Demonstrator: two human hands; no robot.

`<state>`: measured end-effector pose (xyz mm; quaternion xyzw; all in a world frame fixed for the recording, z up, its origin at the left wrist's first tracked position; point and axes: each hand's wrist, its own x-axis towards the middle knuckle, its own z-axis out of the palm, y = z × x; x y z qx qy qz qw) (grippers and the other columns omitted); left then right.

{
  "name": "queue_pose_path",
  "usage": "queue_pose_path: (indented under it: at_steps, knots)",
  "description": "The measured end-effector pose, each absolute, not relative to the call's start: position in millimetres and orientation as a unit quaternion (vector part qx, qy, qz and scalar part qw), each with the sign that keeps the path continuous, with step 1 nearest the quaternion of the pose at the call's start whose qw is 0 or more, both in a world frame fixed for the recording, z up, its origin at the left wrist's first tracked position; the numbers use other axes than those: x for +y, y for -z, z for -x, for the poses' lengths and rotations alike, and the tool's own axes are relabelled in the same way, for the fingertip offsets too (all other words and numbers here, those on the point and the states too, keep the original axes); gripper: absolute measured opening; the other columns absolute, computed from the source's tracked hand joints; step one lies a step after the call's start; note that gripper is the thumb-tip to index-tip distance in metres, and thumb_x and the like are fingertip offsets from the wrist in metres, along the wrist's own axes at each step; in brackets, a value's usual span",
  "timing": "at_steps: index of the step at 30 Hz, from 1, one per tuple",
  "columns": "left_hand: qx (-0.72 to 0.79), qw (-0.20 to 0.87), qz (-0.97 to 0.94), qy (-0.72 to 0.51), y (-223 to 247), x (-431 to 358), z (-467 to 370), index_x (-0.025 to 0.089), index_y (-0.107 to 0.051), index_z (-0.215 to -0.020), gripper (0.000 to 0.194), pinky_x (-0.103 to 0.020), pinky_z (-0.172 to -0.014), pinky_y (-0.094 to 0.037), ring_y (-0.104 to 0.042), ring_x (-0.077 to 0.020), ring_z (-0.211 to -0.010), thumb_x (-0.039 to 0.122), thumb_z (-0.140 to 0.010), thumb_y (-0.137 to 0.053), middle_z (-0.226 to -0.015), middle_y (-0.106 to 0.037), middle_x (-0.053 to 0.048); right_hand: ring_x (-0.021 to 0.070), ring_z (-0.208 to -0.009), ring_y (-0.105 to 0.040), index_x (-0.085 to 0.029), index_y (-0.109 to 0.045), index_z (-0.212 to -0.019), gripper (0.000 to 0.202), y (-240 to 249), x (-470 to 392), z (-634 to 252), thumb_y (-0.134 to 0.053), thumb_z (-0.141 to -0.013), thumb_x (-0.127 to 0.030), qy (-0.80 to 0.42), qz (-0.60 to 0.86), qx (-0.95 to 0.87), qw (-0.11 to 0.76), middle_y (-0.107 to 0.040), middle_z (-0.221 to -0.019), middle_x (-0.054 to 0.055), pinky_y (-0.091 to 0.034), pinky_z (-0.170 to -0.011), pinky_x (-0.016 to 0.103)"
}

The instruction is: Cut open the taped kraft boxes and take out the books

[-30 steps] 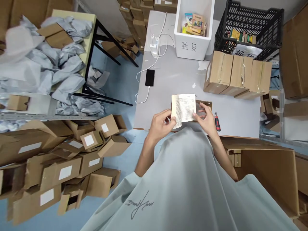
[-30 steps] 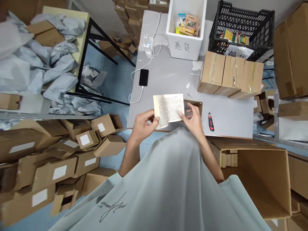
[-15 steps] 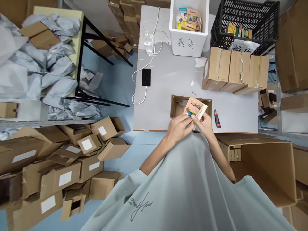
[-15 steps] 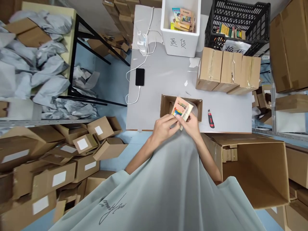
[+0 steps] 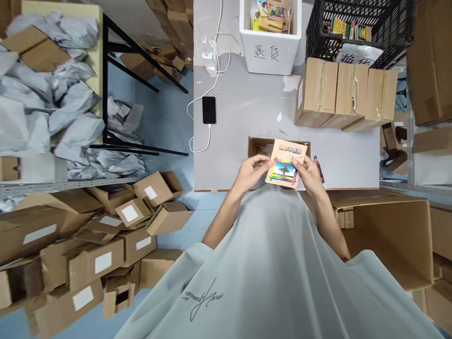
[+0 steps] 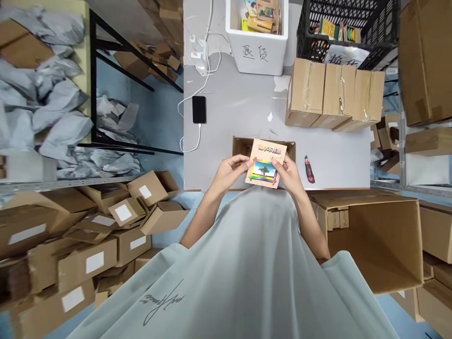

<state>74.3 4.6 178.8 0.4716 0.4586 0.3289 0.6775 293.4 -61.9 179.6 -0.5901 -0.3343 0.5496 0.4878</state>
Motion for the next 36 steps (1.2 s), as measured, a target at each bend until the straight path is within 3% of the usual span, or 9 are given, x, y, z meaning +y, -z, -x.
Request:
queue_pose_path:
  at_steps: [5, 9, 14, 18, 22, 26, 29, 34, 36]
  knots:
    - [0.5, 0.676, -0.388, -0.377, -173, 4, -81, 0.019, -0.08, -0.095, 0.053, -0.032, -0.073, -0.066, -0.079, -0.0207, -0.082, 0.067, -0.077, -0.097, -0.094, -0.085, -0.007, 0.0299, -0.124, -0.078, -0.028, -0.072, -0.132, 0.058, -184, -53, -292, -0.079, -0.095, -0.072, -0.414, 0.657, -0.365, 0.513, -0.081, -0.137, 0.012, -0.068, -0.107, 0.049]
    - [0.52, 0.642, -0.364, -0.431, -174, -1, -89, 0.019, -0.076, -0.093, 0.061, -0.037, -0.068, -0.07, -0.082, -0.0233, -0.079, 0.073, -0.074, -0.098, -0.101, -0.086, -0.01, 0.0299, -0.129, -0.075, -0.03, -0.076, -0.132, 0.037, -207, -59, -269, -0.071, -0.106, -0.056, -0.299, 0.693, -0.456, 0.472, -0.078, -0.141, 0.012, -0.064, -0.113, 0.05]
    - [0.508, 0.616, -0.405, -0.446, -189, -14, -107, 0.019, -0.076, -0.094, 0.053, -0.04, -0.079, -0.073, -0.087, -0.0274, -0.094, 0.066, -0.081, -0.097, -0.123, -0.086, -0.015, 0.0356, -0.138, -0.074, -0.031, -0.074, -0.142, 0.044, -210, -65, -239, -0.077, -0.101, -0.046, -0.314, 0.685, -0.54, 0.374, -0.075, -0.153, 0.011, -0.063, -0.118, 0.056]
    - [0.483, 0.617, -0.442, -0.437, -193, -15, -112, 0.022, -0.081, -0.122, 0.053, -0.043, -0.1, -0.071, -0.084, -0.0291, -0.118, 0.064, -0.091, -0.09, -0.141, -0.082, -0.016, 0.0309, -0.116, -0.084, -0.029, -0.077, -0.133, 0.033, -196, -57, -256, -0.07, -0.106, -0.049, -0.383, 0.68, -0.453, 0.432, -0.086, -0.13, 0.009, -0.069, -0.106, 0.051]
    - [0.533, 0.568, -0.453, -0.433, -181, -5, -103, 0.025, -0.077, -0.139, 0.067, -0.039, -0.098, -0.069, -0.079, -0.0271, -0.121, 0.067, -0.088, -0.092, -0.154, -0.075, -0.016, 0.0304, -0.115, -0.085, -0.026, -0.077, -0.125, 0.043, -196, -54, -290, -0.08, -0.1, -0.06, -0.465, 0.628, -0.362, 0.509, -0.088, -0.119, 0.01, -0.071, -0.101, 0.049]
    - [0.498, 0.648, -0.428, -0.386, -179, 1, -100, 0.022, -0.085, -0.114, 0.057, -0.039, -0.09, -0.068, -0.08, -0.026, -0.103, 0.071, -0.086, -0.092, -0.12, -0.086, -0.012, 0.0319, -0.114, -0.086, -0.026, -0.077, -0.127, 0.05, -198, -56, -301, -0.085, -0.095, -0.064, -0.506, 0.611, -0.318, 0.519, -0.089, -0.118, 0.009, -0.071, -0.105, 0.054]
    - [0.491, 0.64, -0.436, -0.399, -186, 0, -104, 0.022, -0.086, -0.095, 0.049, -0.036, -0.085, -0.065, -0.077, -0.0226, -0.092, 0.07, -0.087, -0.091, -0.098, -0.083, -0.007, 0.0325, -0.116, -0.085, -0.026, -0.076, -0.13, 0.054, -192, -56, -299, -0.084, -0.095, -0.066, -0.505, 0.613, -0.314, 0.52, -0.088, -0.122, 0.011, -0.07, -0.108, 0.056]
    - [0.507, 0.555, -0.486, -0.445, -194, -4, -113, 0.024, -0.087, -0.091, 0.045, -0.034, -0.079, -0.063, -0.075, -0.0205, -0.09, 0.069, -0.09, -0.09, -0.097, -0.08, -0.007, 0.0318, -0.143, -0.073, -0.029, -0.074, -0.145, 0.054, -198, -59, -287, -0.076, -0.103, -0.062, -0.347, 0.685, -0.379, 0.515, -0.075, -0.156, 0.013, -0.06, -0.125, 0.057]
    - [0.509, 0.525, -0.497, -0.468, -197, -9, -118, 0.025, -0.09, -0.096, 0.039, -0.036, -0.08, -0.066, -0.078, -0.0222, -0.096, 0.064, -0.094, -0.089, -0.104, -0.083, -0.008, 0.0311, -0.146, -0.072, -0.032, -0.074, -0.148, 0.05, -207, -66, -276, -0.072, -0.107, -0.06, -0.337, 0.687, -0.402, 0.503, -0.073, -0.16, 0.01, -0.058, -0.128, 0.057]
